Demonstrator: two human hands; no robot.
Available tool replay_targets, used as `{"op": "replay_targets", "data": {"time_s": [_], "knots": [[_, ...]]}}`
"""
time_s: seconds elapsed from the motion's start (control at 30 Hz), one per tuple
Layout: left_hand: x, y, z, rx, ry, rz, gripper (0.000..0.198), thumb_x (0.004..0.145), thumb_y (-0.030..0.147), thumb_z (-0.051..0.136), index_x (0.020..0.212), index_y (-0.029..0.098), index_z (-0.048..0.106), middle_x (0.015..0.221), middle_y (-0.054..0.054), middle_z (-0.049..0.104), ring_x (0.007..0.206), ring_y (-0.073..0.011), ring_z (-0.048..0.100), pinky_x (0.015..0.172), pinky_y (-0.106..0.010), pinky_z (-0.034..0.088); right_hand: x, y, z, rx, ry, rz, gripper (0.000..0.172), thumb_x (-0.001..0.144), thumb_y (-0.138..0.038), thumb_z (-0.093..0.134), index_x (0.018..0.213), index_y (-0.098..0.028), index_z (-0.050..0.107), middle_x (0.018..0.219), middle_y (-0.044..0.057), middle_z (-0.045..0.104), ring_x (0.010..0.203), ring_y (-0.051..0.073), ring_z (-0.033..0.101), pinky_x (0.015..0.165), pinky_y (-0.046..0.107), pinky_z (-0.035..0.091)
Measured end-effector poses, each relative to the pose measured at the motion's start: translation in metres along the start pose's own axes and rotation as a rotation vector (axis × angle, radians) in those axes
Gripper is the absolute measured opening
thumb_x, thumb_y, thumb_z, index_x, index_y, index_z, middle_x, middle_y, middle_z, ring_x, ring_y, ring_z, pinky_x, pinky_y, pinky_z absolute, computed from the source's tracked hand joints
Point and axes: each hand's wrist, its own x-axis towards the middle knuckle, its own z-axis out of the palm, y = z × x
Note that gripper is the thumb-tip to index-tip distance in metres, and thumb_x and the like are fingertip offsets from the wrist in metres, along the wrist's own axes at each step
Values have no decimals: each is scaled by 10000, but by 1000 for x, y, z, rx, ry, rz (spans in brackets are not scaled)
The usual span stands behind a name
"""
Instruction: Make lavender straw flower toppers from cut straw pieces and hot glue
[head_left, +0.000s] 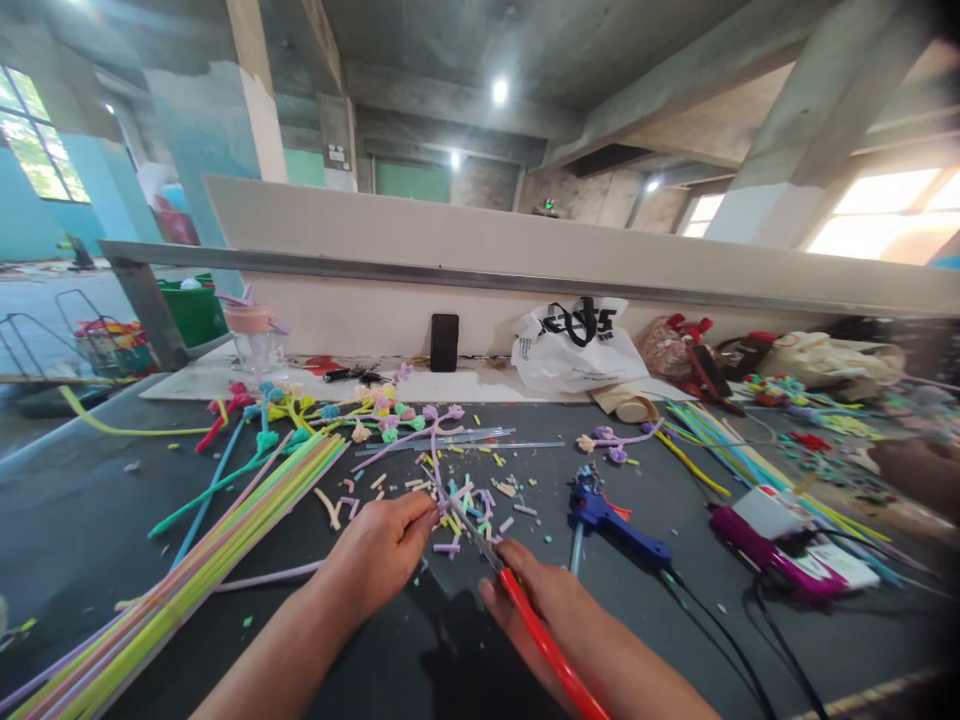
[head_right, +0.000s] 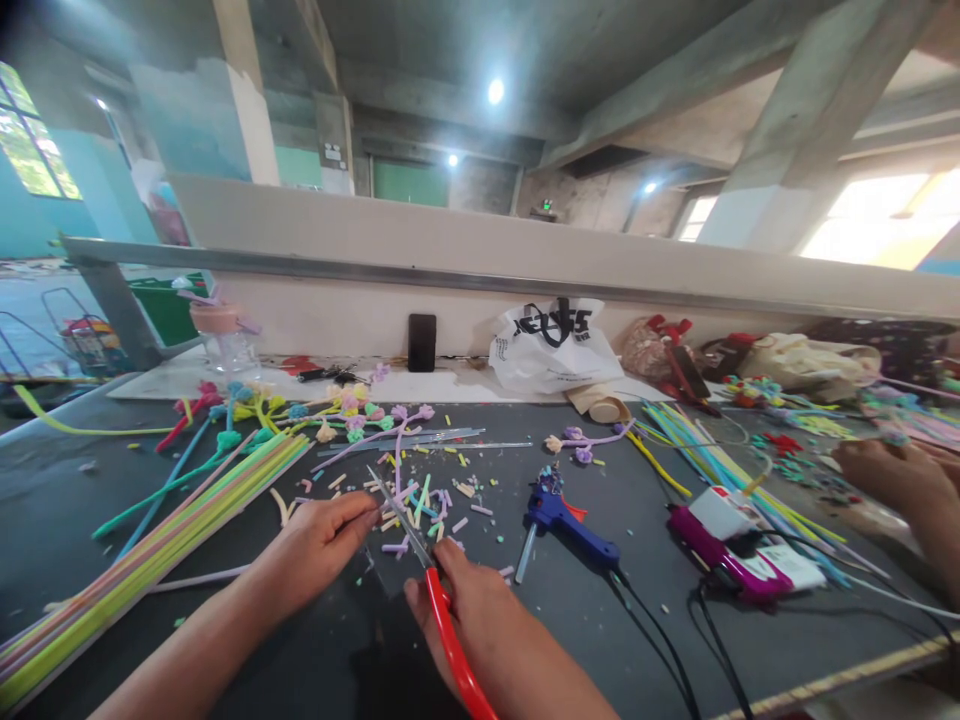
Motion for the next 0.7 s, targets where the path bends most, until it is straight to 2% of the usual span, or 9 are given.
{"op": "replay_targets", "data": {"time_s": [0.23,0.43,0.7], "knots": [[1,-3,-7,-11,18,-10,229,849,291,406,755,202,595,622,29,569,567,-114,498,542,-209,323,1,-10,-12,6,-75,61,128,811,-324,448,830,-221,520,617,-20,594,560,132,558,512,214,351],[3,1,-8,-61,17,-19,265,851,320,402,767,192,619,654,17,602,605,-123,527,561,-207,357,-1,-5,-10,23,-43,52,190,841,-395,402,810,-227,485,613,-25,591,533,127,528,500,225,333],[-2,5,0,-65,-8,20,258,874,270,371,1005,231,590,777,0,663,676,-143,588,616,-218,390,-5,-9,-16,15,-105,28,211,861,-402,356,944,-237,458,697,2,623,620,158,590,537,233,365]]}}
